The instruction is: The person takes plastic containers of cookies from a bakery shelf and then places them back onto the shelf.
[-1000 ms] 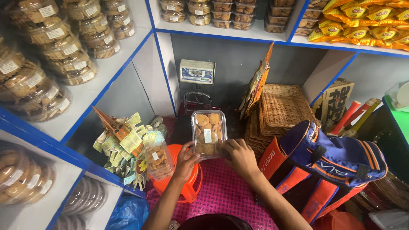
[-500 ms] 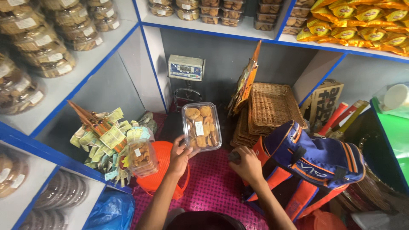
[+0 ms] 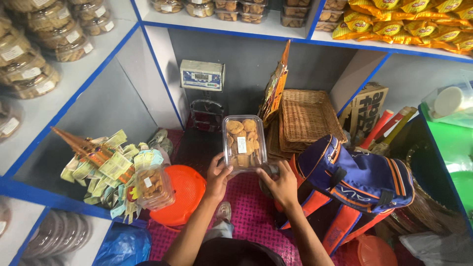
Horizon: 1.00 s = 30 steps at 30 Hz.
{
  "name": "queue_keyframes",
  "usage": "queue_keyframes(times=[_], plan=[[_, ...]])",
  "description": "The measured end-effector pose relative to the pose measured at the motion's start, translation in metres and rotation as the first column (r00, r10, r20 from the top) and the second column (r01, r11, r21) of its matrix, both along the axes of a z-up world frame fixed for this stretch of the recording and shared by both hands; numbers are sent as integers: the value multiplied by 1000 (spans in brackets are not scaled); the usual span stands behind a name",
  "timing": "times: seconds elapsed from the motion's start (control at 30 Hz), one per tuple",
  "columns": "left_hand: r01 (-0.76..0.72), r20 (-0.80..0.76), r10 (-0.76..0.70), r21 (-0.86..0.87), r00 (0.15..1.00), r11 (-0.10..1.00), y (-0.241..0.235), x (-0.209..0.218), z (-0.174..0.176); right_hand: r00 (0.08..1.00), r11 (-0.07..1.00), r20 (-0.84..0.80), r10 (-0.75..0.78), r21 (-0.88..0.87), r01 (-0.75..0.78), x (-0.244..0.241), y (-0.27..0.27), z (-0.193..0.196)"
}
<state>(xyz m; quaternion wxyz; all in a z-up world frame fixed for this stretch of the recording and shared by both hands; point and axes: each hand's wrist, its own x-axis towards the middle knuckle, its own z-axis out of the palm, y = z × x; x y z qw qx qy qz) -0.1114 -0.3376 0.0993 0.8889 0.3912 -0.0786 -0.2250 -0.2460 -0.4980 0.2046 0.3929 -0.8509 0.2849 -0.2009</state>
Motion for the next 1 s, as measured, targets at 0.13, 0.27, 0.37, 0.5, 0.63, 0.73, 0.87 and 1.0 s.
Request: queue_keyframes(times=[0.13,0.27,0.37,0.5,0.63,0.73,0.87,1.0], plan=[[4,-17,-4,-22,1000,1000,-15,19,23,992,999,-128,-1,51,8,14,-31,-34],[27,-5,-27,-46,1000,999,-38,58,37,1000,978,31,5,210,-11,46,-63,-43],[44,4,-43,-55,999,998,-59,92,46,982,945,183,56,309,-111,81,-76,-12],[70,28,-68,-76,997,995,-88,132,73,976,894,190,101,414,-173,120,-67,47],[118,42,-115,-96,993,988,-114,176,89,960,906,255,118,367,-209,158,-84,65],[170,48,-166,-105,985,980,-133,206,107,955,939,286,85,298,-173,180,-93,85],[234,85,-227,-85,970,969,-156,242,134,930,966,366,12,235,-105,212,-103,103],[249,147,-244,-22,959,968,-183,270,157,895,974,436,-97,227,-5,244,-120,106]])
